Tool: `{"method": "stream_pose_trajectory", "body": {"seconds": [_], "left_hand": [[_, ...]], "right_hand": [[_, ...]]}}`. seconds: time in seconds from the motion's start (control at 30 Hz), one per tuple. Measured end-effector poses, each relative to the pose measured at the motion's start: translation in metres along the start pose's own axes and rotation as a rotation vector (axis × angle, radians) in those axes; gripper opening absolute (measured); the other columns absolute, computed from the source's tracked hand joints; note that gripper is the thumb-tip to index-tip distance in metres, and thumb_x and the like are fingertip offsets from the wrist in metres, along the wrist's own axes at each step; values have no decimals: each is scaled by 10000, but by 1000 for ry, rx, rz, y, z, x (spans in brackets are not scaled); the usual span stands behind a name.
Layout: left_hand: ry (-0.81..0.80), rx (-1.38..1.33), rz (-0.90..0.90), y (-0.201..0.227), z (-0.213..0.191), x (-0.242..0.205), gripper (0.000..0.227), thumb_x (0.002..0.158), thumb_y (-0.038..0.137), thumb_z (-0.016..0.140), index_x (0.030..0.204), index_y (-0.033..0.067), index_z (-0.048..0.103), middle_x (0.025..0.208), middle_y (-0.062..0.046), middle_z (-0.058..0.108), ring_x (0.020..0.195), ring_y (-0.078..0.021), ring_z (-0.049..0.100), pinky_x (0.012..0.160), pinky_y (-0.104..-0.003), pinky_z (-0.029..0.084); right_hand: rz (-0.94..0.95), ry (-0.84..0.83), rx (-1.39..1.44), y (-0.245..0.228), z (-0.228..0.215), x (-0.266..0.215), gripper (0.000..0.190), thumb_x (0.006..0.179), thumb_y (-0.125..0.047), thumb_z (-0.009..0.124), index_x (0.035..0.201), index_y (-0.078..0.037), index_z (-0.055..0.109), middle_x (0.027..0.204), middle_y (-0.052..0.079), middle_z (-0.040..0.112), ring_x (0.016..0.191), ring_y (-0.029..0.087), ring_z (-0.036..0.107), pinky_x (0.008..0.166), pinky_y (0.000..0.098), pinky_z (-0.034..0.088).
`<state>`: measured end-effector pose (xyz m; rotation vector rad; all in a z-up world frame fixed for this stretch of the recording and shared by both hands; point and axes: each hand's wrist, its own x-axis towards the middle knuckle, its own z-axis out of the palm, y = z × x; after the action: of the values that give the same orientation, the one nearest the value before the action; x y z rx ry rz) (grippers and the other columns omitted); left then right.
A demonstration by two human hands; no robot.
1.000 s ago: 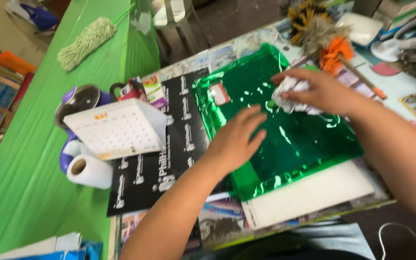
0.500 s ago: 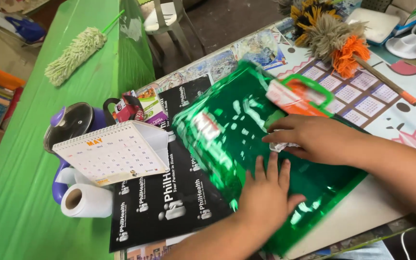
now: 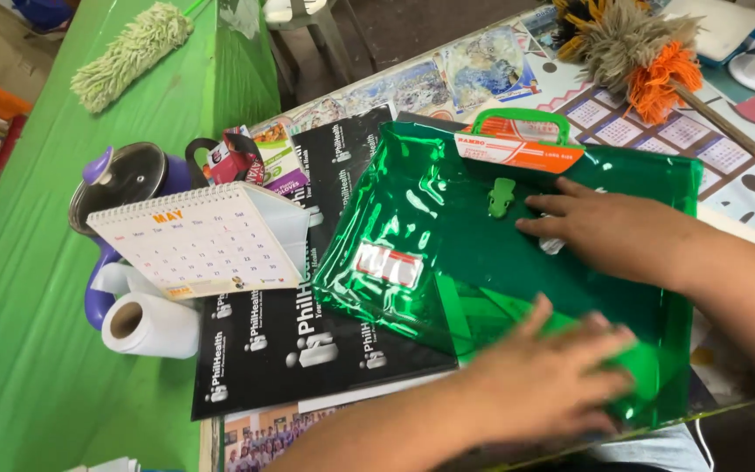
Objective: Cleaning and organizing plastic folders and documents using a cloth.
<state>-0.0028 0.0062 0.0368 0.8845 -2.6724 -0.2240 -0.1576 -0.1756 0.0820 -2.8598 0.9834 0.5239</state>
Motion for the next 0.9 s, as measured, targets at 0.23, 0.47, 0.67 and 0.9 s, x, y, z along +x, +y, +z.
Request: {"method": "stream_pose_trajectory", "body": {"seconds": [0.23,0.47,0.67,0.9], "left_hand": [[-197,539,-619,-42,-22,-16,987,897,843,365,1599,149,350,1609,-297,333,1386,-573,388,1054,-573,408],[-393,500,-588,4,6,-13,1116,840,867,521,1556,19,403,1515,-435,381,1176,-639,550,773,-530,561],[-334,668,-526,17,16,-13,1213,758,964,463,1495,1,489,1472,-369,493,1099,-554,638,609,-431,577],[-36,108,-175,48,-31,-14,551,827,614,578,1025,126,741,850,-98,695,788,-355,696,664,-469,511]], "right_hand": [[127,-15,13,24,4,10,800,893,1,467,1561,-414,325,1695,-107,245,1575,317,255,1192,472,404],[-183,66,161,33,4,10,803,835,-87,660,1549,-353,407,1667,-58,333,1526,257,323,1144,480,398],[-81,-56,227,11,-46,10,728,881,-142,601,1526,-434,432,1584,-169,474,1325,177,602,1002,397,536],[-216,-176,115,-23,-62,26,629,911,-215,640,1497,-394,498,1579,-89,472,1345,249,579,1032,440,503]]}}
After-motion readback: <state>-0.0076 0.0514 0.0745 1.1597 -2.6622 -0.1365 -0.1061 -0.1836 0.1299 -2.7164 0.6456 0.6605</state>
